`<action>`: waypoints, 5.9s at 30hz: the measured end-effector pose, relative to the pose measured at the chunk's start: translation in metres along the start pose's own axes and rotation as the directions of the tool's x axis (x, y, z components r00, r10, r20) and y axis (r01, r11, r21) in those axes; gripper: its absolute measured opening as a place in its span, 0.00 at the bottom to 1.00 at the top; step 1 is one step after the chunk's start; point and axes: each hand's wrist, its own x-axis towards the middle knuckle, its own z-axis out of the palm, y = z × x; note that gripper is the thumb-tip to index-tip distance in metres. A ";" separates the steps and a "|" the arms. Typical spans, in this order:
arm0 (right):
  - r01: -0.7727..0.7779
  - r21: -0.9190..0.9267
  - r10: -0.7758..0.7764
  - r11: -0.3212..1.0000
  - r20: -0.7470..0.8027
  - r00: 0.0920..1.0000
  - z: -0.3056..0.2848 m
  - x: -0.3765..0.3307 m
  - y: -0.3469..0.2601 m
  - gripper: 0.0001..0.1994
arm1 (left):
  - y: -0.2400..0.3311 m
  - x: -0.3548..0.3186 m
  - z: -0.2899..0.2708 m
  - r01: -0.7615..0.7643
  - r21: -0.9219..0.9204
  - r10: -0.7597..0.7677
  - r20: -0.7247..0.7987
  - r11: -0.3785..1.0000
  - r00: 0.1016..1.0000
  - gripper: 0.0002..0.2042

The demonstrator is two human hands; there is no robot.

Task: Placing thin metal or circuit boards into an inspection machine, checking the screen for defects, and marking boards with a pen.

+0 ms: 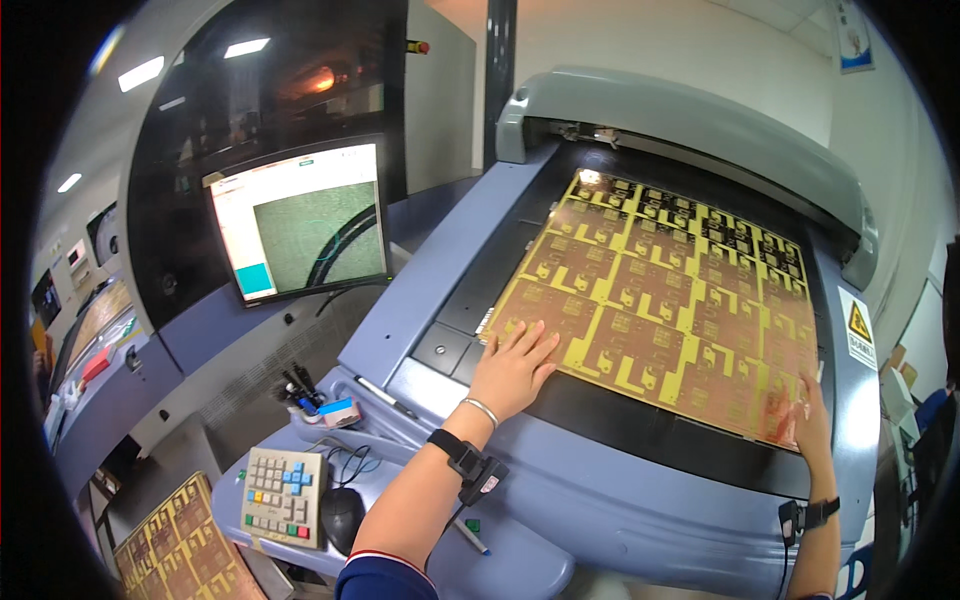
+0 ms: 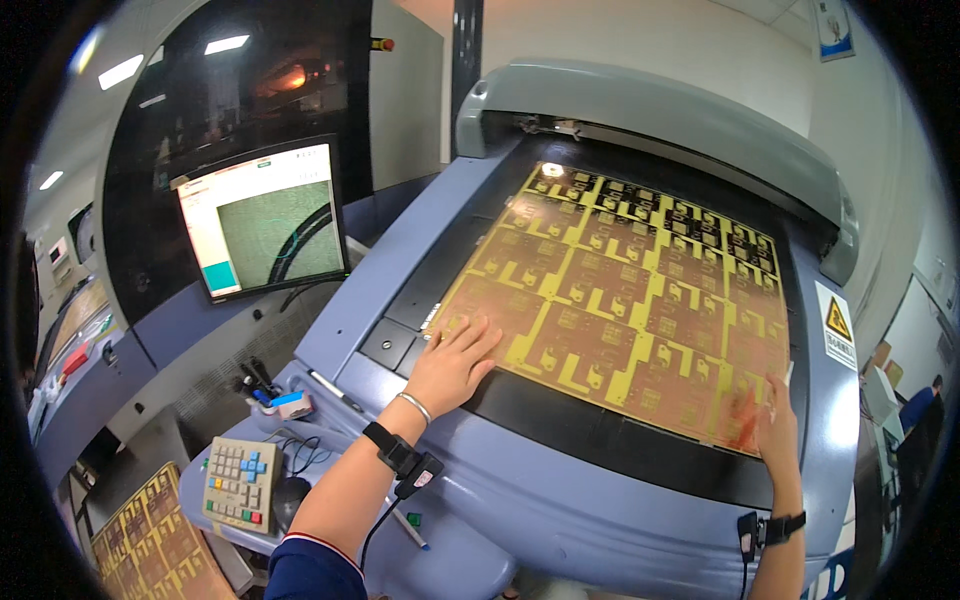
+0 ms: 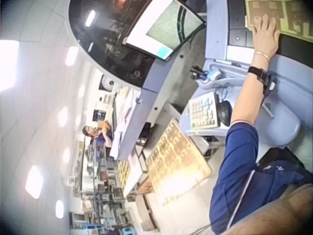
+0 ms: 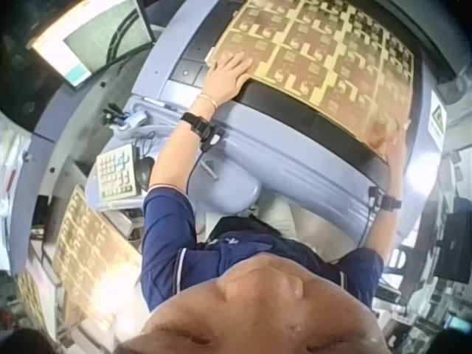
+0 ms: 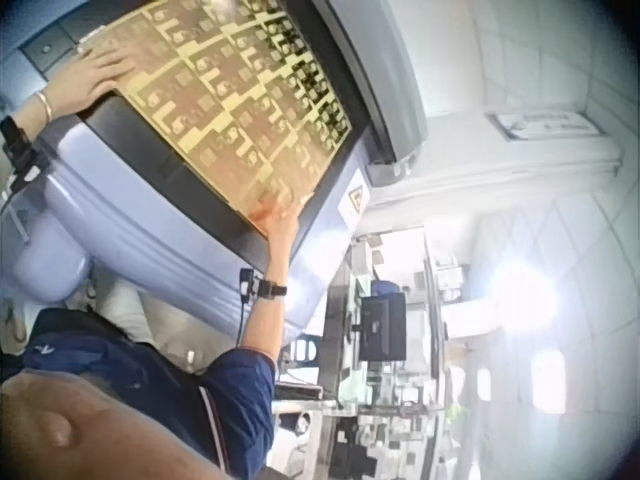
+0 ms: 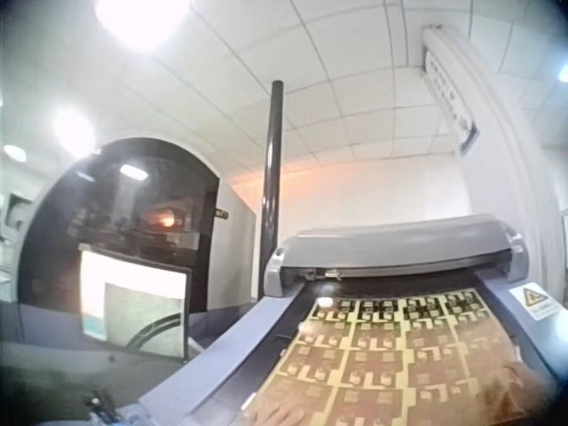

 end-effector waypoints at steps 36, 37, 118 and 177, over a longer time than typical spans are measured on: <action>-0.093 0.880 -0.225 0.466 0.220 0.949 0.181 -0.170 -0.241 0.25 | -0.193 -0.394 -0.193 0.826 0.259 -0.844 -0.065 0.500 0.532 0.15; -0.097 0.881 -0.215 0.463 0.218 0.952 0.184 -0.171 -0.244 0.25 | -0.194 -0.392 -0.194 0.831 0.257 -0.849 -0.068 0.493 0.525 0.14; -0.308 0.885 -0.192 0.349 0.389 0.901 0.218 -0.192 -0.263 0.06 | -0.191 -0.402 -0.188 0.799 0.276 -0.793 -0.164 0.534 0.586 0.13; 0.624 -0.604 -0.778 0.496 0.012 0.629 0.182 0.047 -0.254 0.20 | -0.071 -0.233 -0.280 0.347 -0.227 -0.390 -0.185 0.910 0.902 0.14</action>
